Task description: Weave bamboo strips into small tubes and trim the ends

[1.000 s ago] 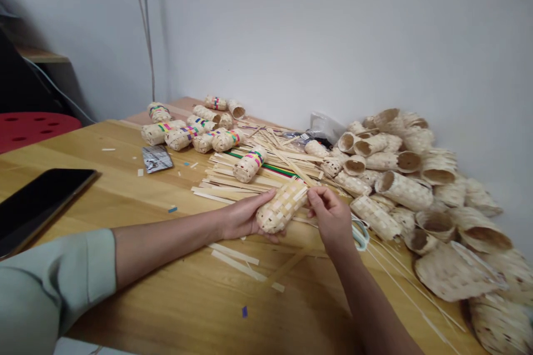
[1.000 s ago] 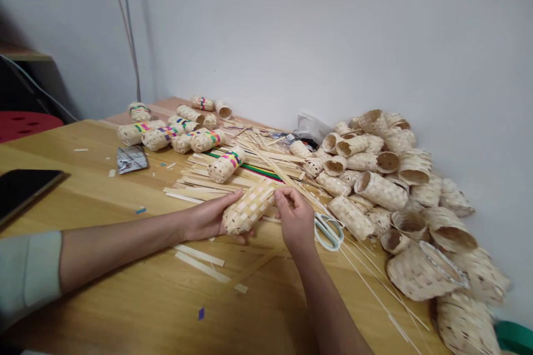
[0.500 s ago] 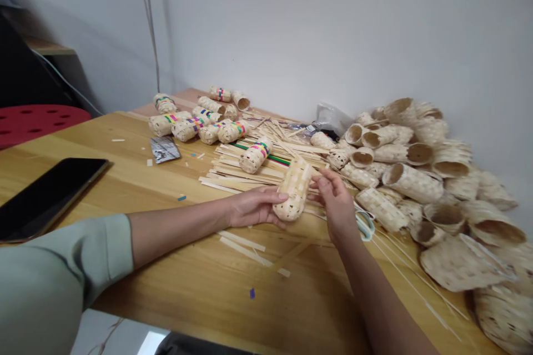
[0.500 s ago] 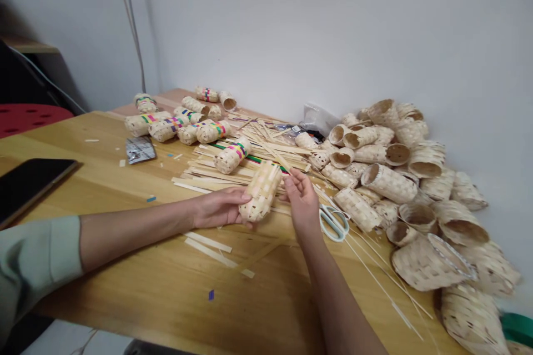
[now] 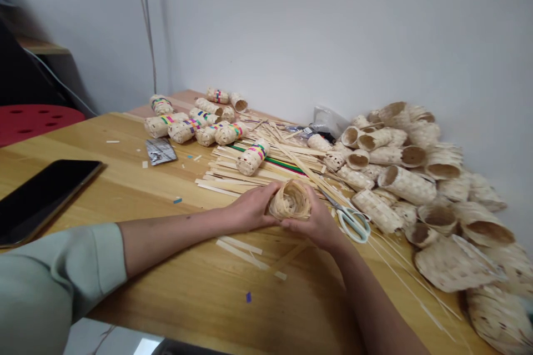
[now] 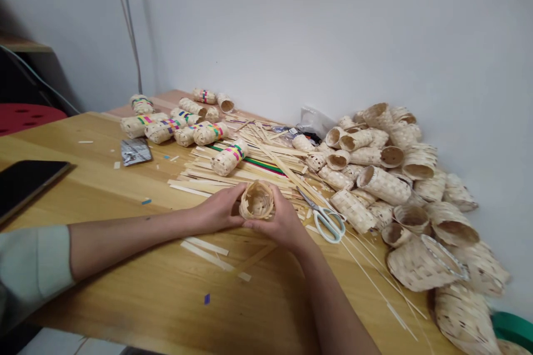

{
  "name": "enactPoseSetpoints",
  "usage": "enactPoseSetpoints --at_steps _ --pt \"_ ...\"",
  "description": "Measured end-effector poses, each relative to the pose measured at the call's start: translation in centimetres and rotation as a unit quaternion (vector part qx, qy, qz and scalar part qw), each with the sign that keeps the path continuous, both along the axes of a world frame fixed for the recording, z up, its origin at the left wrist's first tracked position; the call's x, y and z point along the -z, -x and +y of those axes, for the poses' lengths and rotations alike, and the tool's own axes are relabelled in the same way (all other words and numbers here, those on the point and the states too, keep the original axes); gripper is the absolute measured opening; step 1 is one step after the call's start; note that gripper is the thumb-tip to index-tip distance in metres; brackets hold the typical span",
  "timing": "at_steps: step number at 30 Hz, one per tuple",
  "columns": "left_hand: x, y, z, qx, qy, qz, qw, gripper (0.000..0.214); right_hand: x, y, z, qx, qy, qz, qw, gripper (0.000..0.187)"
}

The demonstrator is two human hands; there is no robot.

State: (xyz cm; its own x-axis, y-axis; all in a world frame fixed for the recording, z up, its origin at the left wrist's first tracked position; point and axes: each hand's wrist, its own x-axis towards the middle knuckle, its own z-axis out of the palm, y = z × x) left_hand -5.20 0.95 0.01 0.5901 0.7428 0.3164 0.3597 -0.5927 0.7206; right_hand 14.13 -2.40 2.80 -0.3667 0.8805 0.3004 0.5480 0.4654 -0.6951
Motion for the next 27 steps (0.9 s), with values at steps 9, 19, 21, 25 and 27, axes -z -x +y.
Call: enactPoseSetpoints --at_steps 9,19,21,25,27 --pt "-0.6 -0.3 0.0 0.013 0.001 0.004 1.0 0.064 0.1 0.0 0.2 0.023 0.006 -0.029 0.999 0.062" --pt "0.5 -0.5 0.3 -0.009 0.007 0.017 1.0 0.062 0.6 0.3 0.3 0.022 0.006 -0.016 1.0 0.059" --pt "0.7 -0.5 0.4 -0.002 0.002 0.014 1.0 0.064 0.9 0.1 0.5 0.024 0.021 0.009 0.999 0.061" --pt "-0.8 -0.1 0.7 -0.002 -0.081 -0.03 0.996 0.081 1.3 -1.0 1.3 0.086 0.073 0.158 0.981 0.058" --pt "-2.3 0.5 1.3 -0.044 -0.145 -0.051 0.987 0.074 1.4 -1.7 1.8 0.124 0.095 0.284 0.946 0.055"
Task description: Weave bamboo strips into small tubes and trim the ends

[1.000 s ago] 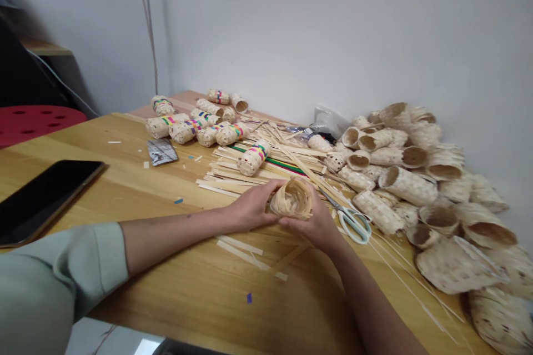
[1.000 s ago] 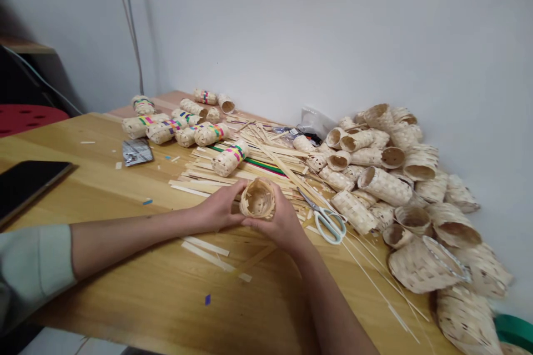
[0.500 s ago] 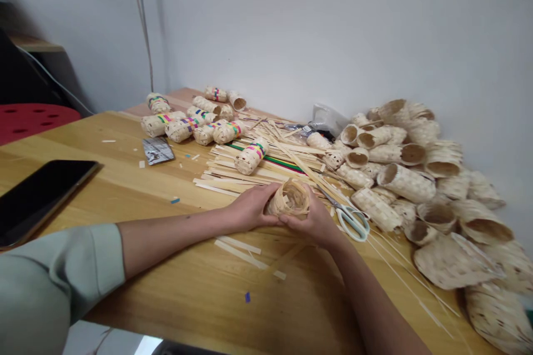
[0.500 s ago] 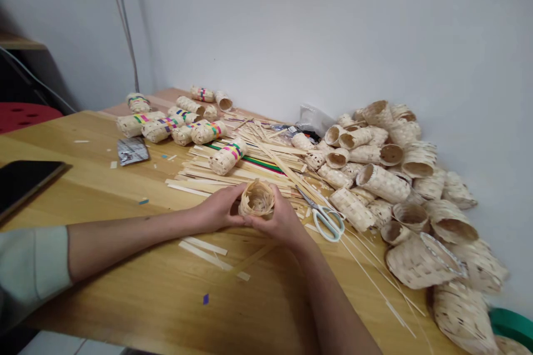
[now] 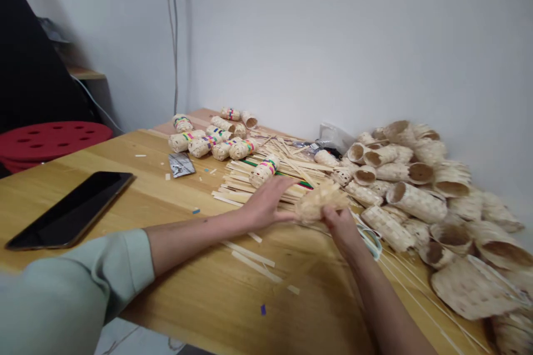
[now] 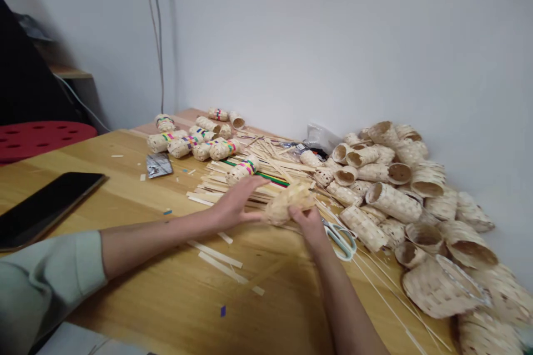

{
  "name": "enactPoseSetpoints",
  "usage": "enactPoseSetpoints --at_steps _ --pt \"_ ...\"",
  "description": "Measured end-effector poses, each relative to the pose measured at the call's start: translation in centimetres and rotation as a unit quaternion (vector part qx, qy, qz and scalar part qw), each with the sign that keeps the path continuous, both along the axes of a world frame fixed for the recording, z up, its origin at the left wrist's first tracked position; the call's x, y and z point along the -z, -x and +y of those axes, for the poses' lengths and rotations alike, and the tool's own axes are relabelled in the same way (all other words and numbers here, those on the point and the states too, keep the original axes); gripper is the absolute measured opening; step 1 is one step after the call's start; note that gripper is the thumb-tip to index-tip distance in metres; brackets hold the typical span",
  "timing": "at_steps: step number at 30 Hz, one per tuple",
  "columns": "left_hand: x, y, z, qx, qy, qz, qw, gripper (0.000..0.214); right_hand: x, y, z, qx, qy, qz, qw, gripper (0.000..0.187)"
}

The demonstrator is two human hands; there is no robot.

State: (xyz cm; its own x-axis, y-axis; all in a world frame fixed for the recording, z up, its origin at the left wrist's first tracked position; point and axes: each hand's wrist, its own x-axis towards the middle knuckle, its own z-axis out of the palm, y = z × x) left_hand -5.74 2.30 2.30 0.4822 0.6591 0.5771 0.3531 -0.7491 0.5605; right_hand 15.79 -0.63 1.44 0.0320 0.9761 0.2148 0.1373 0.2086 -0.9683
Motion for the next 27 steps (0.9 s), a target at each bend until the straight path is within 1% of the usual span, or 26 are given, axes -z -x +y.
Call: enactPoseSetpoints --at_steps 2,4,6,8,10,11,12,13,14,15,16,17,18,20,22,27 --pt "-1.4 0.8 1.2 -0.067 -0.03 -0.009 0.997 0.06 -0.1 -0.4 0.3 0.014 0.022 0.125 0.992 0.056" --pt "-2.2 1.6 3.0 -0.136 -0.008 0.009 0.991 0.056 -0.2 -0.5 0.3 -0.008 0.054 0.199 0.978 0.054" --pt "-2.3 2.4 5.0 -0.176 0.062 0.051 0.981 0.06 -0.1 -0.3 0.1 -0.039 0.086 0.209 0.973 0.049" --pt "-2.2 3.1 6.7 -0.181 0.15 0.074 0.969 0.064 0.1 -0.1 -0.1 -0.051 0.098 0.187 0.976 0.047" --pt "-2.1 3.4 7.5 -0.173 0.198 0.073 0.962 0.068 0.2 0.2 -0.1 -0.05 0.093 0.163 0.981 0.05" --pt "-2.3 3.3 7.5 -0.151 0.21 0.046 0.965 0.072 0.3 0.3 -0.1 -0.044 0.086 0.152 0.984 0.053" --pt "-2.4 3.0 7.2 -0.109 0.223 -0.003 0.969 0.078 0.3 0.5 0.0 -0.035 0.075 0.144 0.986 0.057" --pt "-2.6 2.5 6.6 -0.047 0.238 -0.069 0.968 0.084 0.2 0.7 0.1 -0.023 0.061 0.136 0.989 0.061" --pt "-2.7 1.9 5.8 0.029 0.262 -0.148 0.953 0.089 0.1 0.9 0.1 -0.012 0.045 0.127 0.991 0.064" --pt "-2.8 1.3 4.9 0.105 0.289 -0.223 0.925 0.093 -0.1 1.0 0.2 -0.003 0.028 0.115 0.993 0.067" --pt "-2.8 0.6 4.0 0.164 0.316 -0.277 0.893 0.095 -0.2 1.1 0.2 0.002 0.01 0.102 0.995 0.069" --pt "-2.7 0.1 3.1 0.203 0.343 -0.306 0.865 0.094 -0.4 1.2 0.2 0.002 -0.006 0.085 0.996 0.071" --pt "-2.5 -0.4 2.3 0.228 0.367 -0.322 0.842 0.091 -0.6 1.3 0.1 0.001 -0.018 0.065 0.998 0.072" --pt "-2.0 -0.9 1.3 0.251 0.404 -0.326 0.817 0.082 -0.9 1.3 -0.1 -0.005 -0.031 0.027 0.999 0.071" --pt "-1.5 -0.9 0.8 0.257 0.421 -0.32 0.809 0.076 -1.1 1.3 -0.4 -0.006 -0.035 0.01 0.999 0.069" --pt "-0.8 -0.4 0.7 0.263 0.449 -0.329 0.788 0.073 -1.3 1.0 -0.6 -0.008 -0.035 -0.005 0.999 0.063"
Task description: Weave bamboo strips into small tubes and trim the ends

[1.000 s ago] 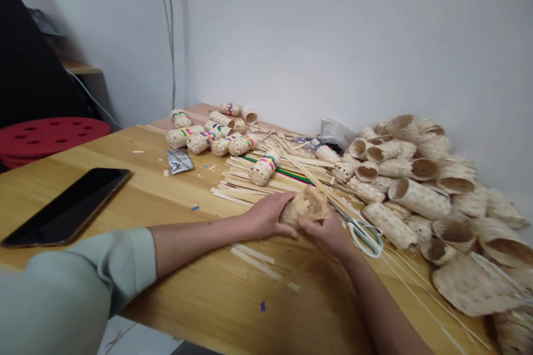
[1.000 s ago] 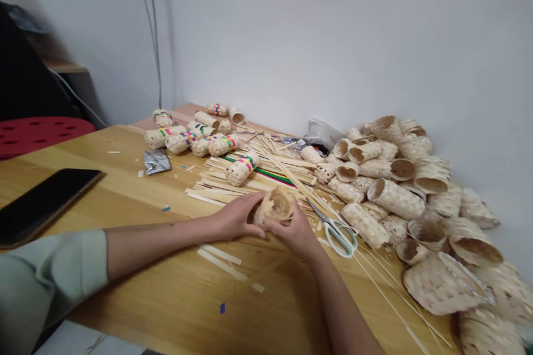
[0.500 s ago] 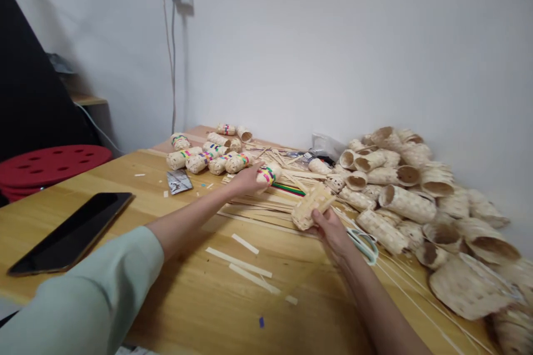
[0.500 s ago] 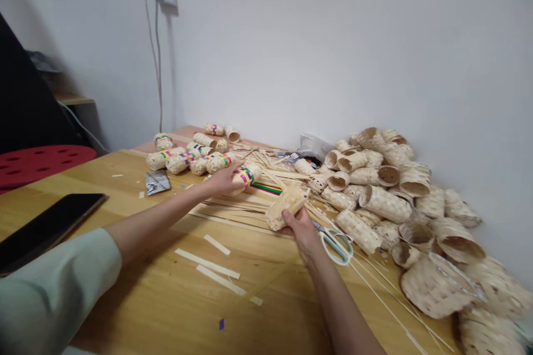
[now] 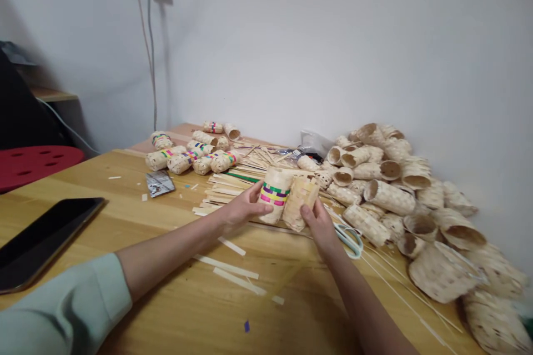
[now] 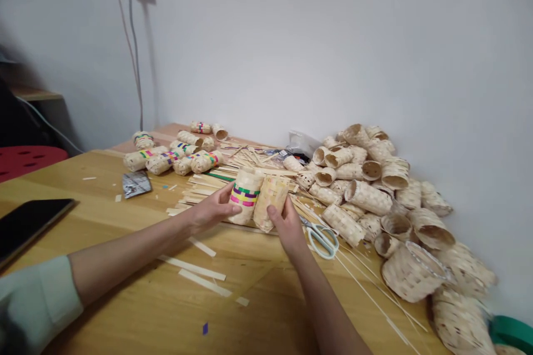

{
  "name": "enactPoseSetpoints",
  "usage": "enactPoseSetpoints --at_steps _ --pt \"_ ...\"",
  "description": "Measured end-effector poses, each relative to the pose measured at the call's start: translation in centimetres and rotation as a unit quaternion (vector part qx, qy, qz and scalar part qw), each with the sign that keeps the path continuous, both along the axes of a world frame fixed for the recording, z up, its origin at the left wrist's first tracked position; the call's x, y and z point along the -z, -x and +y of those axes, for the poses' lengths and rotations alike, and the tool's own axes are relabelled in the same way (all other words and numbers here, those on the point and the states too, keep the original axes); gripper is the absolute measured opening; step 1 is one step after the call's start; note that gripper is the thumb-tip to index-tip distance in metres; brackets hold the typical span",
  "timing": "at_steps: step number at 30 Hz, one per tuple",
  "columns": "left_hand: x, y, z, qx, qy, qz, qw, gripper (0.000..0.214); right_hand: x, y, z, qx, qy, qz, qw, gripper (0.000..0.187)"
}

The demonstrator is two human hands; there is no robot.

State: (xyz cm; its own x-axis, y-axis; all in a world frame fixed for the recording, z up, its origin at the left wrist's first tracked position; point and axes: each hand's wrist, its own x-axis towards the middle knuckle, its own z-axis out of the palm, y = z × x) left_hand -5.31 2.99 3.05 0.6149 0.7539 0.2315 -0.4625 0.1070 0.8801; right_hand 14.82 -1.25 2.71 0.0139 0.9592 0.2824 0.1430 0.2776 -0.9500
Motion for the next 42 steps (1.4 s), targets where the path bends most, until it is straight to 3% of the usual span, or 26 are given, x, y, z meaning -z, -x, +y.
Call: enactPoseSetpoints --at_steps 14,22,26,30,33,35,37,39,41,42 --pt "0.7 -0.4 -0.4 0.017 0.079 -0.028 0.996 0.06 0.6 0.0 0.2 -0.017 0.041 0.06 0.997 0.059" --pt "1.1 -0.4 -0.2 0.041 0.119 -0.042 0.991 0.051 1.0 0.1 0.3 0.012 0.047 0.058 0.997 0.054" --pt "1.6 -0.3 0.2 0.072 0.168 -0.063 0.981 0.039 0.7 0.7 0.2 0.011 0.082 0.121 0.989 0.056" --pt "1.3 0.0 1.1 0.085 0.2 -0.062 0.974 0.048 0.3 0.6 0.1 0.015 0.12 0.173 0.977 0.059" --pt "-0.3 1.1 2.6 -0.009 0.17 -0.066 0.983 0.051 0.1 0.3 0.1 0.018 0.147 0.192 0.97 0.058" --pt "-2.1 2.8 4.3 -0.133 0.099 -0.053 0.985 0.051 0.0 0.2 0.1 0.024 0.152 0.199 0.968 0.056" --pt "-4.1 5.4 6.5 -0.3 -0.017 -0.02 0.954 0.054 -0.1 0.4 0.0 0.023 0.155 0.202 0.967 0.055" --pt "-5.7 8.5 9.3 -0.45 -0.129 0.066 0.881 0.059 -0.2 0.6 -0.1 0.022 0.155 0.208 0.966 0.057" --pt "-6.8 11.7 12.1 -0.568 -0.203 0.2 0.772 0.054 -0.3 0.6 -0.2 0.024 0.157 0.214 0.964 0.058" --pt "-7.0 13.1 13.4 -0.608 -0.223 0.29 0.705 0.051 -0.3 0.5 -0.2 0.025 0.158 0.217 0.963 0.058"
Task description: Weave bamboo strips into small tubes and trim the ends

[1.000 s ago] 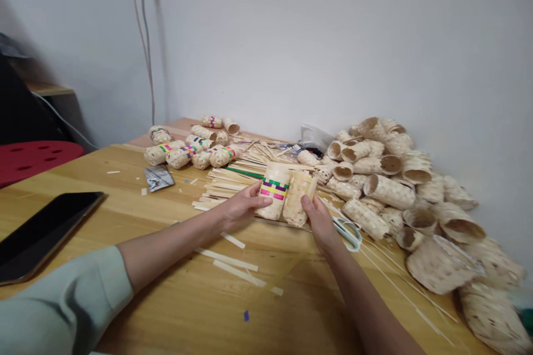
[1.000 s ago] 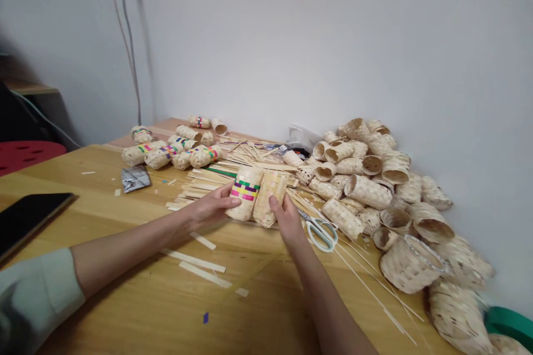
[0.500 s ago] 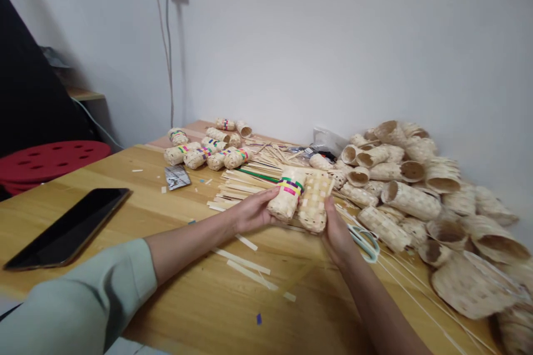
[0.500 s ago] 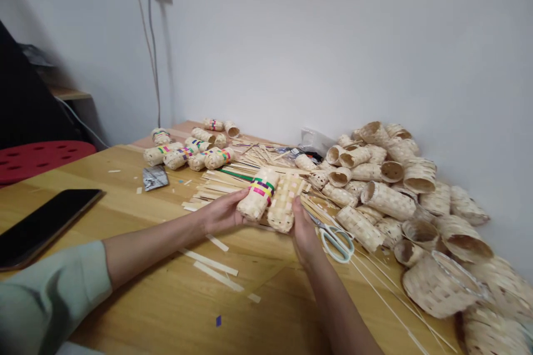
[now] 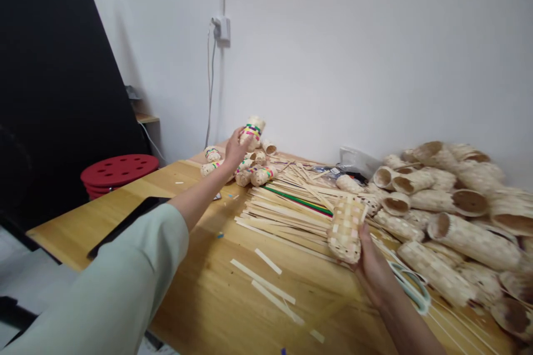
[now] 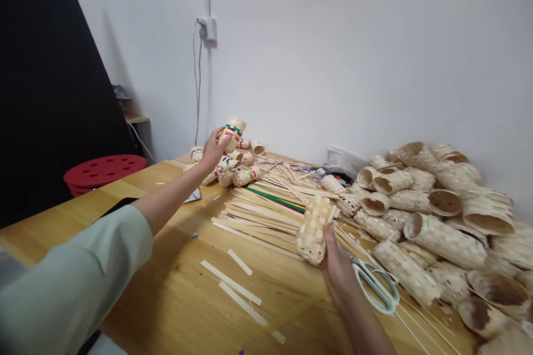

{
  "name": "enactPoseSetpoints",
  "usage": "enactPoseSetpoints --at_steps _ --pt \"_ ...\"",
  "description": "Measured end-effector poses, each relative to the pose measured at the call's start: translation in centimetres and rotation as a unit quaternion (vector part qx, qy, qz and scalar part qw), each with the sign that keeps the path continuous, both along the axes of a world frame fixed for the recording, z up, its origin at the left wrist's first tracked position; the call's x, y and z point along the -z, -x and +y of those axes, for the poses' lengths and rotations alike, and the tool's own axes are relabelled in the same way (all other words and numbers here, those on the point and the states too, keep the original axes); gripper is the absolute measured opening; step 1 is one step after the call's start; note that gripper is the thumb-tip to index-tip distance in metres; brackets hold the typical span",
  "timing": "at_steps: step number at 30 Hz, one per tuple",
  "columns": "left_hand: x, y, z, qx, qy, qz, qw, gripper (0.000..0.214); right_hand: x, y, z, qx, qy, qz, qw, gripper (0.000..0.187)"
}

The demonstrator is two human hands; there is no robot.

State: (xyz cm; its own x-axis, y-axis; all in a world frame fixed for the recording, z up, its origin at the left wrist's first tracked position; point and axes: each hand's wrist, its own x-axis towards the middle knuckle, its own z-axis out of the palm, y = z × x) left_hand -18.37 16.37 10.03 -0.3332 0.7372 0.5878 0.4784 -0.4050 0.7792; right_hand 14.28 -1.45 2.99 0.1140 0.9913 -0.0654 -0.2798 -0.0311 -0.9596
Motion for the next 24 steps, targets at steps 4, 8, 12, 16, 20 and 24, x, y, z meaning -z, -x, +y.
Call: enactPoseSetpoints --at_steps 4,8,12,16,20,24 --pt "1.2 3.3 3.4 -0.115 0.101 0.259 0.954 0.05 0.1 -0.6 0.2 -0.01 -0.003 0.005 1.0 0.057" --pt "3.7 3.6 4.4 -0.059 0.152 0.317 0.934 0.043 0.2 -0.9 0.3 0.002 0.003 0.016 1.0 0.055" --pt "3.7 4.1 4.4 -0.087 0.141 0.327 0.93 0.045 0.0 -0.9 0.2 -0.01 0.017 0.023 1.0 0.053" --pt "2.3 5.4 3.1 -0.127 0.113 0.322 0.931 0.046 0.1 -1.0 0.3 -0.013 0.018 0.018 1.0 0.053" --pt "2.4 6.0 0.6 -0.11 0.095 0.337 0.93 0.043 0.2 -0.9 0.3 -0.014 0.018 0.019 1.0 0.057" --pt "3.8 6.2 -1.8 -0.066 0.104 0.369 0.921 0.039 -0.1 -0.5 0.0 -0.007 0.019 0.021 1.0 0.057"
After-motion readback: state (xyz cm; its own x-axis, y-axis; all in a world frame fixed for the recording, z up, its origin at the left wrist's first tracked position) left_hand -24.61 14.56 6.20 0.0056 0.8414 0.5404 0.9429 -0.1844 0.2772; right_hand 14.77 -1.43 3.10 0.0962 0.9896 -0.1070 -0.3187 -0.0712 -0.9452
